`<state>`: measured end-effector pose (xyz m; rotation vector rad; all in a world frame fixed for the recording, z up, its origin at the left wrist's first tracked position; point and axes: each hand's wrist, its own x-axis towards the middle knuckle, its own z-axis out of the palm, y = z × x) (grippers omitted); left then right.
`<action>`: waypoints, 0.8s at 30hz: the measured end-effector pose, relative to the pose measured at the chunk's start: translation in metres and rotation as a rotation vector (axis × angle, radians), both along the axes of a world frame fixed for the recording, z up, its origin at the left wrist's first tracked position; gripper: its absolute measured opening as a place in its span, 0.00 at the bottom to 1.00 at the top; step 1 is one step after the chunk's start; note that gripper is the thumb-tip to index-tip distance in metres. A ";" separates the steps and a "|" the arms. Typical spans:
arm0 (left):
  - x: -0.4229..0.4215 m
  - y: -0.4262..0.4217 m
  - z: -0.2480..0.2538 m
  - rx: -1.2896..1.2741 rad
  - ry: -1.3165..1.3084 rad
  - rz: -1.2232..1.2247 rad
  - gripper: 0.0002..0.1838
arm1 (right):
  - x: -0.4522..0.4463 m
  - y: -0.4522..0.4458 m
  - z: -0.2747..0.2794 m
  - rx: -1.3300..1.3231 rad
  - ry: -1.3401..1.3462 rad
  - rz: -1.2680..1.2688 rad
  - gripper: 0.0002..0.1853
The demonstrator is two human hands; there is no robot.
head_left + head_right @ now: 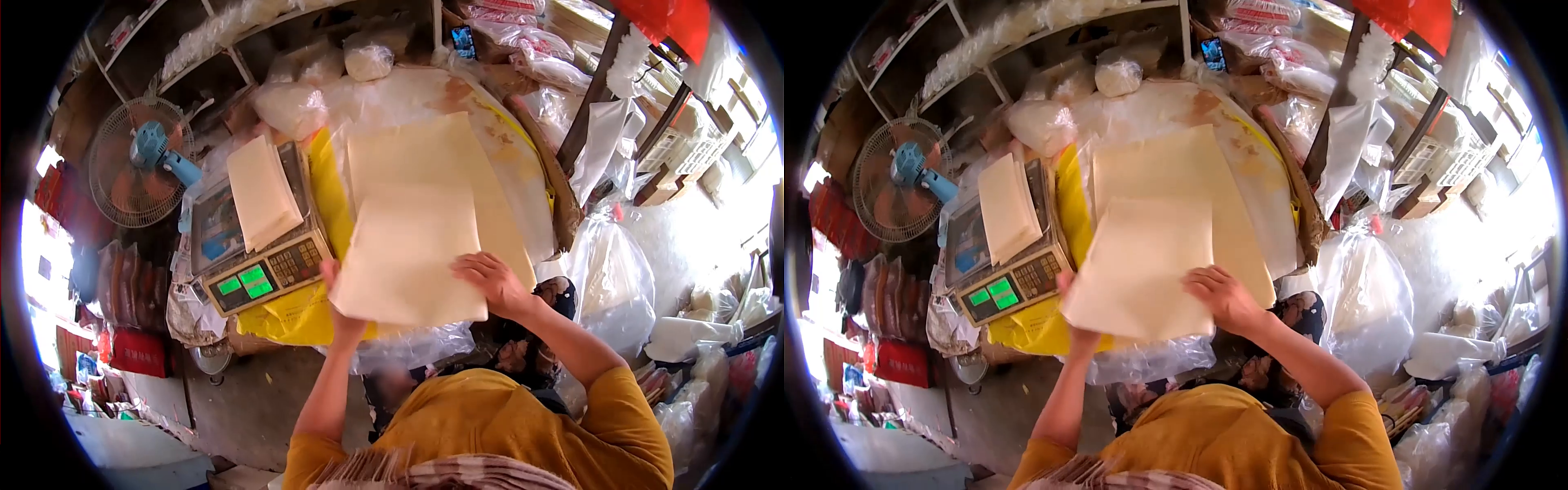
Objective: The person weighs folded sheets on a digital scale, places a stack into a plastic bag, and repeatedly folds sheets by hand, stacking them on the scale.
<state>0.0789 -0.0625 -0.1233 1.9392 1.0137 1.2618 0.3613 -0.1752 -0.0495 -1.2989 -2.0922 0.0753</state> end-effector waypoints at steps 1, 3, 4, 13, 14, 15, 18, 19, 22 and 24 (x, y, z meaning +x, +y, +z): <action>0.001 -0.011 -0.007 0.145 0.090 0.036 0.24 | 0.012 -0.007 -0.024 -0.073 0.115 0.032 0.17; -0.013 -0.002 0.005 0.284 0.395 -0.337 0.18 | 0.024 -0.012 -0.050 -0.213 0.348 0.092 0.15; -0.015 0.003 0.000 0.220 0.436 -0.500 0.18 | 0.025 -0.013 -0.049 -0.308 0.432 -0.004 0.14; 0.033 0.000 0.014 0.220 0.677 0.123 0.46 | 0.032 0.030 -0.052 -0.587 0.416 -0.587 0.21; 0.037 -0.001 0.014 0.204 0.778 0.025 0.46 | 0.030 0.034 -0.050 -0.575 0.409 -0.588 0.23; 0.040 -0.003 0.013 0.189 0.878 -0.075 0.46 | 0.026 0.035 -0.048 -0.564 0.324 -0.603 0.28; 0.043 -0.003 0.004 0.270 0.933 -0.146 0.46 | 0.014 0.038 -0.034 -0.444 0.035 -0.546 0.41; 0.042 0.000 0.006 0.266 0.926 -0.168 0.45 | 0.010 0.040 -0.027 -0.354 -0.081 -0.454 0.45; 0.032 0.018 -0.001 0.295 0.852 -0.256 0.38 | 0.004 0.037 -0.009 -0.489 -0.248 -0.287 0.50; 0.017 0.034 -0.003 0.264 0.784 -0.325 0.33 | 0.017 0.033 -0.015 -0.526 -0.377 -0.238 0.51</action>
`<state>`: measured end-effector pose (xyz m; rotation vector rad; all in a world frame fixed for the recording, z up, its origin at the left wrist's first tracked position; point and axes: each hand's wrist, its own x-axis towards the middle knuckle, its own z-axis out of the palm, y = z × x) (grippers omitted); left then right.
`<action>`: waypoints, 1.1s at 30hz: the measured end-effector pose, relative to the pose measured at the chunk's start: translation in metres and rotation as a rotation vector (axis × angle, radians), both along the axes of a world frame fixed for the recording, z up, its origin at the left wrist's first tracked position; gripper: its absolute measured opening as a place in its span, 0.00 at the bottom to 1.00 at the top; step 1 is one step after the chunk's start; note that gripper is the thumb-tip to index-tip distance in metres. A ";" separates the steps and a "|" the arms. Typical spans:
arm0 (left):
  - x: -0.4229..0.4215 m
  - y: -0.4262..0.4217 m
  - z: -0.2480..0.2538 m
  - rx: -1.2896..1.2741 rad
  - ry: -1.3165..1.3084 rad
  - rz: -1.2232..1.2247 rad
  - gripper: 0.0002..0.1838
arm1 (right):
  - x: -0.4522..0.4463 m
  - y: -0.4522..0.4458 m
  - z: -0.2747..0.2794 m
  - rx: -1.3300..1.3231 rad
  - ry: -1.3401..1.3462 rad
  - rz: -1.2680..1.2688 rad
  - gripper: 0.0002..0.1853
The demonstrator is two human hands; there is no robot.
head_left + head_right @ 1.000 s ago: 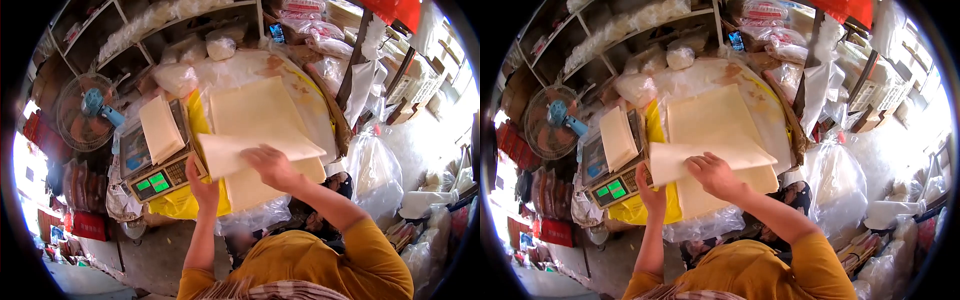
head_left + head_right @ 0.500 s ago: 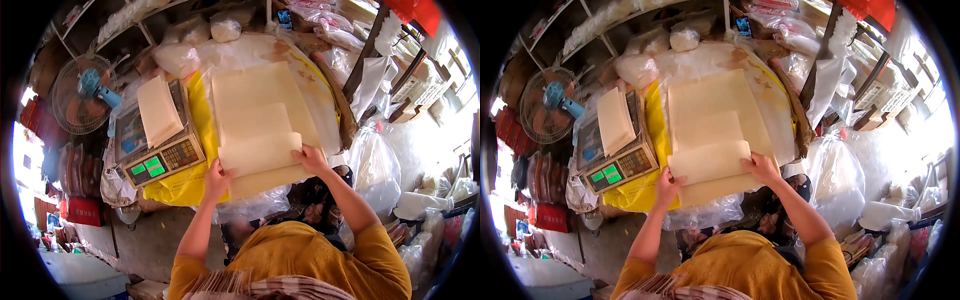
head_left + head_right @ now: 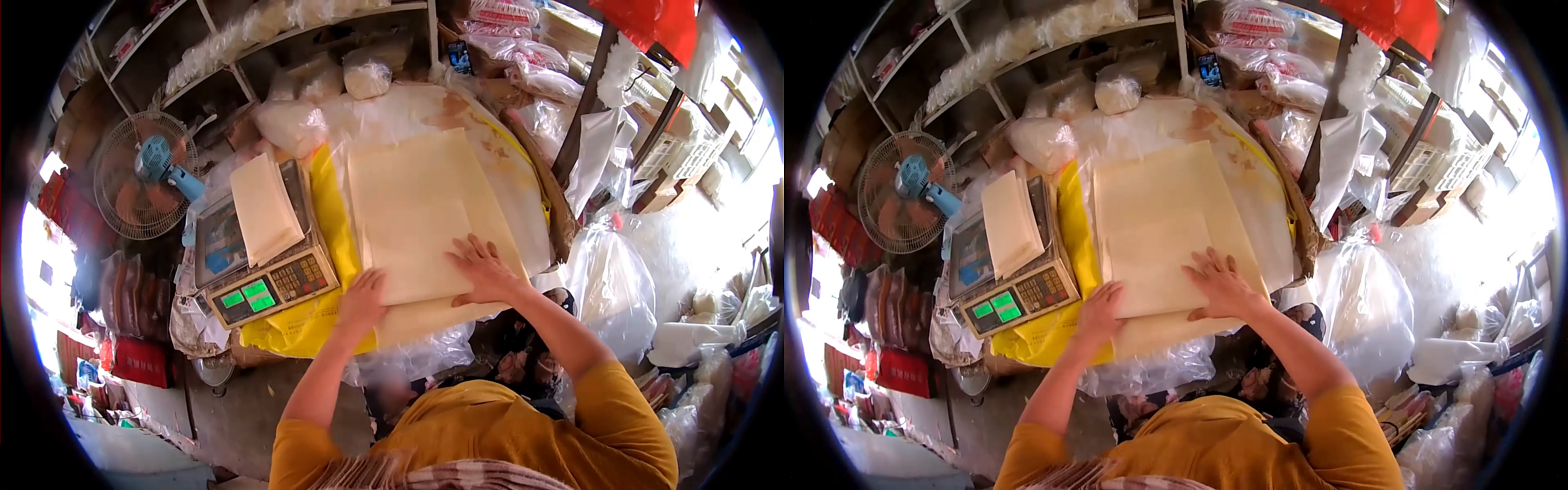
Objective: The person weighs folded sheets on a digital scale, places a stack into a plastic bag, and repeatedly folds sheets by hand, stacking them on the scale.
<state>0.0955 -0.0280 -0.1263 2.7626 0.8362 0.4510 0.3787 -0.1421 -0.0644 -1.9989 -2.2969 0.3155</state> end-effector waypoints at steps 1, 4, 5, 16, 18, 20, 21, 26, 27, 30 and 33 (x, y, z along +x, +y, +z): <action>-0.010 0.008 0.001 -0.061 -0.027 -0.012 0.30 | 0.012 0.000 -0.006 0.011 0.047 0.081 0.49; -0.020 0.004 0.021 -0.311 -0.140 0.113 0.24 | 0.049 -0.008 -0.016 -0.076 0.290 0.181 0.43; -0.020 0.002 0.028 -0.404 -0.187 0.183 0.22 | 0.058 -0.011 -0.013 -0.177 0.431 0.121 0.40; 0.055 0.028 -0.012 0.014 -0.126 0.372 0.29 | 0.032 0.037 -0.023 0.056 0.338 -0.608 0.27; 0.061 0.018 -0.016 0.111 -0.055 0.414 0.29 | 0.025 0.041 -0.021 0.202 0.249 -0.490 0.29; 0.062 0.012 -0.013 0.111 -0.023 0.421 0.30 | 0.013 0.042 -0.022 0.448 0.123 -0.235 0.32; 0.062 0.011 -0.009 0.117 -0.010 0.425 0.31 | 0.009 0.041 -0.034 0.434 0.069 -0.238 0.32; 0.063 0.014 -0.004 0.149 0.071 0.409 0.31 | 0.010 0.043 -0.061 0.348 0.020 -0.225 0.33; 0.065 0.014 0.001 0.168 0.073 0.401 0.31 | 0.014 0.042 -0.055 0.389 0.136 -0.308 0.33; 0.072 0.003 0.042 0.030 0.270 0.458 0.31 | 0.011 0.032 -0.023 0.282 0.528 -0.594 0.32; 0.070 -0.024 0.046 -0.345 0.272 0.446 0.31 | -0.011 0.001 -0.009 0.014 0.817 -0.731 0.31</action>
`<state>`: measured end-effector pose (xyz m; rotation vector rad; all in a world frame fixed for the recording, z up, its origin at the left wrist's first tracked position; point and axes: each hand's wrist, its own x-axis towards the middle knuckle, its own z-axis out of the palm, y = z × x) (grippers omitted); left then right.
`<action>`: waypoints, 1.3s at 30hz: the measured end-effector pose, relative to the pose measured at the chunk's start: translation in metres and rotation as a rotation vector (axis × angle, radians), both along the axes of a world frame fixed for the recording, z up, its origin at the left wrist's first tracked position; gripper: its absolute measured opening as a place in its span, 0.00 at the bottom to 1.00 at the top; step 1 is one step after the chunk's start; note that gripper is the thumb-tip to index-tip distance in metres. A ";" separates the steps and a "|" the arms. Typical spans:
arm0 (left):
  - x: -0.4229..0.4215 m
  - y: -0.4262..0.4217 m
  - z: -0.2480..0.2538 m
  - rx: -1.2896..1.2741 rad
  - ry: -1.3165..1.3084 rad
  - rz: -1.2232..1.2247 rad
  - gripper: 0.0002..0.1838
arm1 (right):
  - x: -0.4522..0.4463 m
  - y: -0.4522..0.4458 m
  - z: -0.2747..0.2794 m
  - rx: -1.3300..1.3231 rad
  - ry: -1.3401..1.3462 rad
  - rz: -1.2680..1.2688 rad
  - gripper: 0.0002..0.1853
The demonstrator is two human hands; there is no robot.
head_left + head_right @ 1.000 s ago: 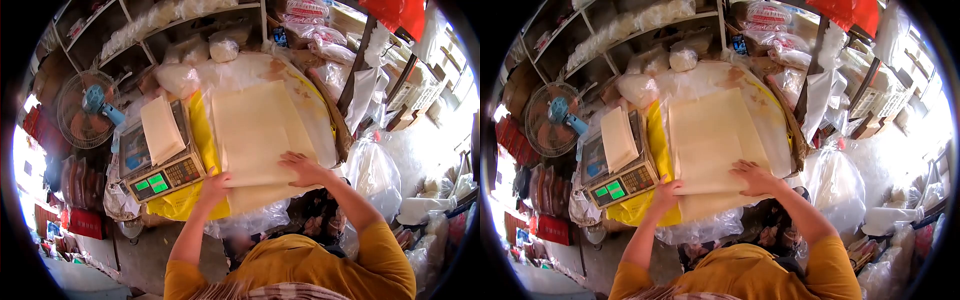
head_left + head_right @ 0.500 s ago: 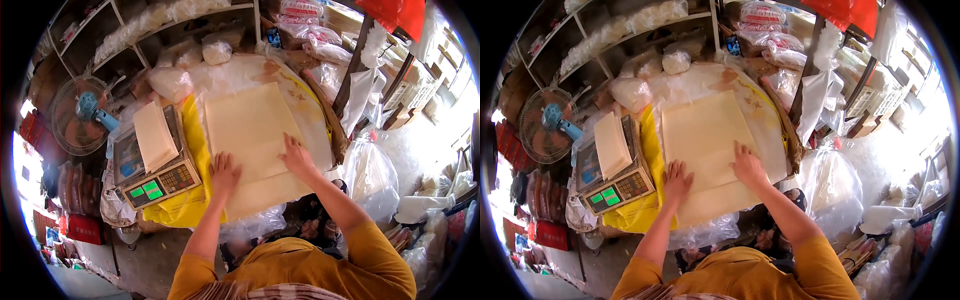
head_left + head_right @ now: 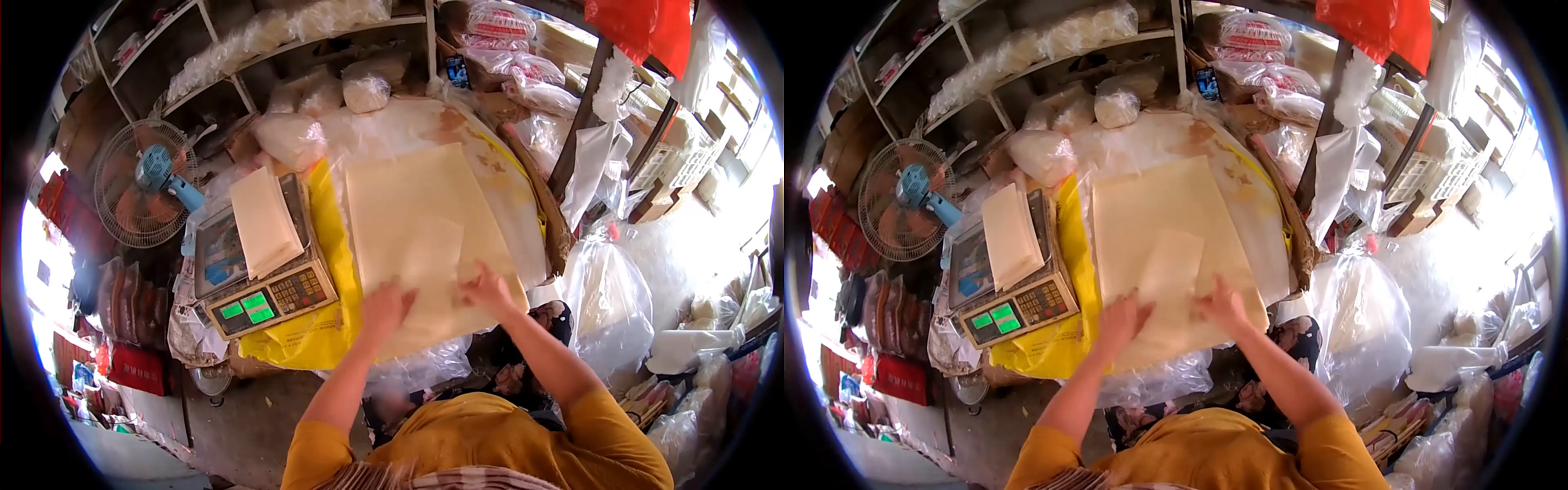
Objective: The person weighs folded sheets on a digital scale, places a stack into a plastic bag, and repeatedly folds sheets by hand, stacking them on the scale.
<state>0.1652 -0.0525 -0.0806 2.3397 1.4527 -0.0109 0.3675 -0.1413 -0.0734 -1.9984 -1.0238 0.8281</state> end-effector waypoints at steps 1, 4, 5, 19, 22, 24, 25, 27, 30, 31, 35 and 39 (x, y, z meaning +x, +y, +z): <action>-0.001 -0.010 0.002 -0.082 -0.099 -0.006 0.30 | -0.010 -0.008 -0.029 0.142 -0.062 0.074 0.30; -0.007 -0.032 -0.002 -0.357 -0.652 0.066 0.30 | -0.021 -0.001 -0.053 0.292 0.325 0.189 0.27; -0.011 -0.034 -0.011 -0.453 -1.005 0.135 0.32 | -0.028 0.006 -0.056 0.280 0.555 0.217 0.26; -0.201 0.188 0.081 -0.131 -1.434 0.447 0.37 | -0.077 0.013 0.040 0.188 0.475 0.510 0.21; -0.195 0.178 0.076 0.029 -1.336 0.560 0.35 | -0.088 0.003 0.072 0.363 0.300 0.580 0.17; -0.196 0.171 0.076 0.158 -1.162 0.541 0.33 | -0.102 -0.010 0.121 0.517 0.182 0.720 0.15; -0.199 0.175 0.056 0.656 -0.878 0.558 0.32 | -0.108 -0.020 0.144 0.581 0.123 0.825 0.15; -0.175 0.123 0.076 0.935 -0.767 0.443 0.32 | -0.125 -0.044 0.177 0.843 0.216 1.020 0.12; -0.138 0.056 0.051 0.720 -0.938 0.308 0.29 | -0.161 -0.071 0.203 1.181 0.454 1.066 0.13; -0.128 0.038 0.031 0.613 -1.014 0.285 0.27 | -0.185 -0.093 0.203 1.238 0.589 0.920 0.13; -0.105 -0.028 -0.034 0.251 -1.064 0.211 0.28 | -0.173 -0.086 0.200 1.485 0.362 0.795 0.15; -0.102 -0.071 -0.057 -0.013 -1.148 0.167 0.32 | -0.127 -0.114 0.208 1.017 -0.123 0.706 0.09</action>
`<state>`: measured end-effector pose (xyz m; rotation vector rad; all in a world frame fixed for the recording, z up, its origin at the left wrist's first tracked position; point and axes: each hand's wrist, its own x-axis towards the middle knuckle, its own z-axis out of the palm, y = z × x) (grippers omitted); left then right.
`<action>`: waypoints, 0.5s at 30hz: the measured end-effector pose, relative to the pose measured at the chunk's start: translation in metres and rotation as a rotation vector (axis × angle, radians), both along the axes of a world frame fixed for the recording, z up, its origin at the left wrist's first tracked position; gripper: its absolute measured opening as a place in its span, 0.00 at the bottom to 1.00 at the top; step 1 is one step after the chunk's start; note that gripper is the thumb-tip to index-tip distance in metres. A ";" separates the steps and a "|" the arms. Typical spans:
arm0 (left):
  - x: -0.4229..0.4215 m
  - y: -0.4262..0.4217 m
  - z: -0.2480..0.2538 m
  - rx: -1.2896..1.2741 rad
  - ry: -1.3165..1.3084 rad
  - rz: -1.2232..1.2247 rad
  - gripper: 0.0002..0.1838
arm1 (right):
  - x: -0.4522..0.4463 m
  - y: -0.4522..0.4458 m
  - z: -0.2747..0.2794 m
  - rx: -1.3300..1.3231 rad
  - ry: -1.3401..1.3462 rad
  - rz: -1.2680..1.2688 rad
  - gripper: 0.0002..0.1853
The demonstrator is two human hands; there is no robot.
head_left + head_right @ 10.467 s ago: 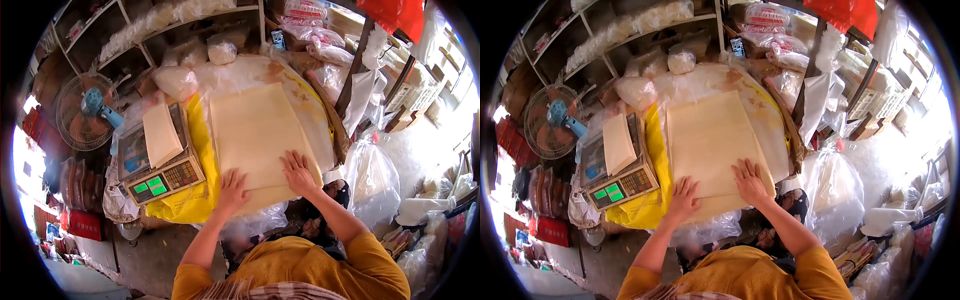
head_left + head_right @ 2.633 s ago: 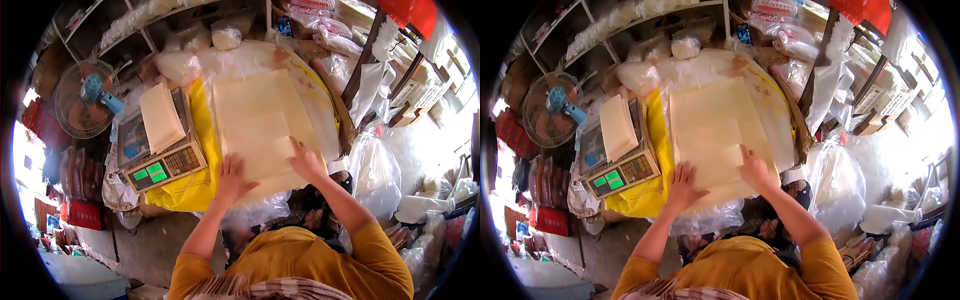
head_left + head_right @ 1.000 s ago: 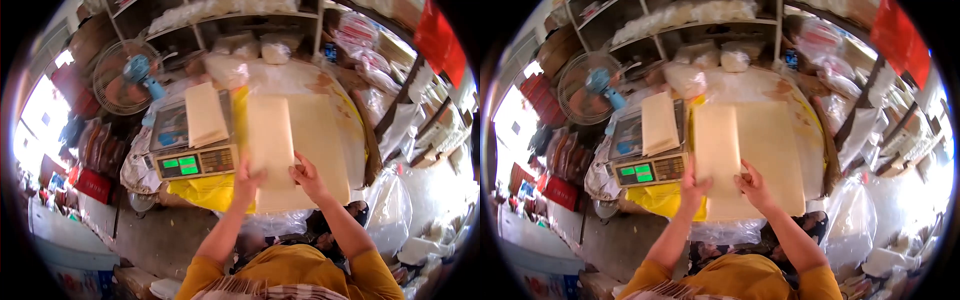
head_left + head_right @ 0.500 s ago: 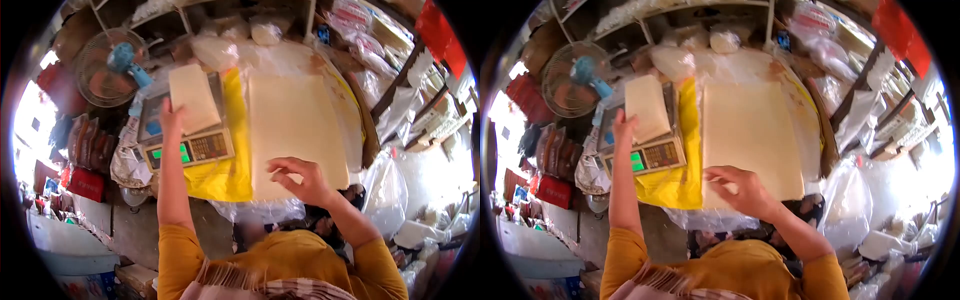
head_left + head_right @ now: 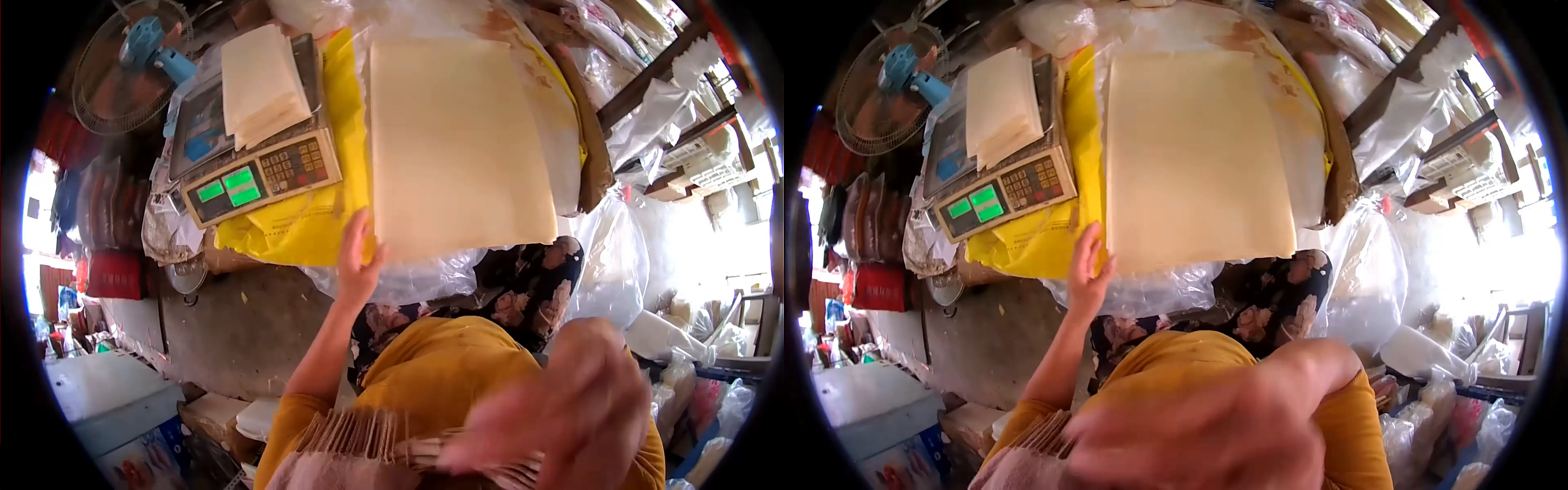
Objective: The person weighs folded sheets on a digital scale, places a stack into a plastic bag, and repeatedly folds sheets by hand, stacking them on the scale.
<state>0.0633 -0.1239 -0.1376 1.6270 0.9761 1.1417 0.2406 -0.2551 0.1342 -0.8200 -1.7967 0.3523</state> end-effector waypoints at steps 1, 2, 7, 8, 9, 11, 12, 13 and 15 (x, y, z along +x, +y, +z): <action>0.001 -0.007 -0.001 -0.044 -0.041 -0.047 0.33 | 0.004 0.003 -0.002 -0.085 -0.097 -0.069 0.07; 0.000 -0.011 -0.001 -0.091 -0.084 -0.093 0.34 | 0.010 0.029 -0.020 -0.124 -0.100 -0.083 0.06; -0.005 -0.009 -0.013 -0.015 0.049 -0.130 0.39 | 0.028 0.097 -0.148 -0.151 -0.386 -0.084 0.04; -0.006 -0.008 -0.015 0.025 0.115 -0.118 0.40 | 0.027 0.098 -0.162 -0.183 -0.530 -0.066 0.04; -0.007 -0.009 -0.016 0.066 0.181 -0.108 0.41 | 0.024 0.099 -0.177 -0.214 -0.674 -0.049 0.04; -0.006 -0.009 -0.011 0.118 0.224 -0.087 0.42 | 0.019 0.104 -0.209 -0.167 -0.813 -0.111 0.03; -0.006 -0.009 -0.009 0.145 0.246 -0.076 0.43 | 0.017 0.106 -0.221 -0.157 -0.878 -0.109 0.03; -0.005 -0.009 -0.008 0.137 0.239 -0.073 0.43 | 0.015 0.109 -0.229 -0.148 -0.944 -0.107 0.02; -0.003 -0.009 -0.007 0.121 0.226 -0.064 0.43 | 0.015 0.112 -0.233 -0.147 -1.012 -0.102 0.02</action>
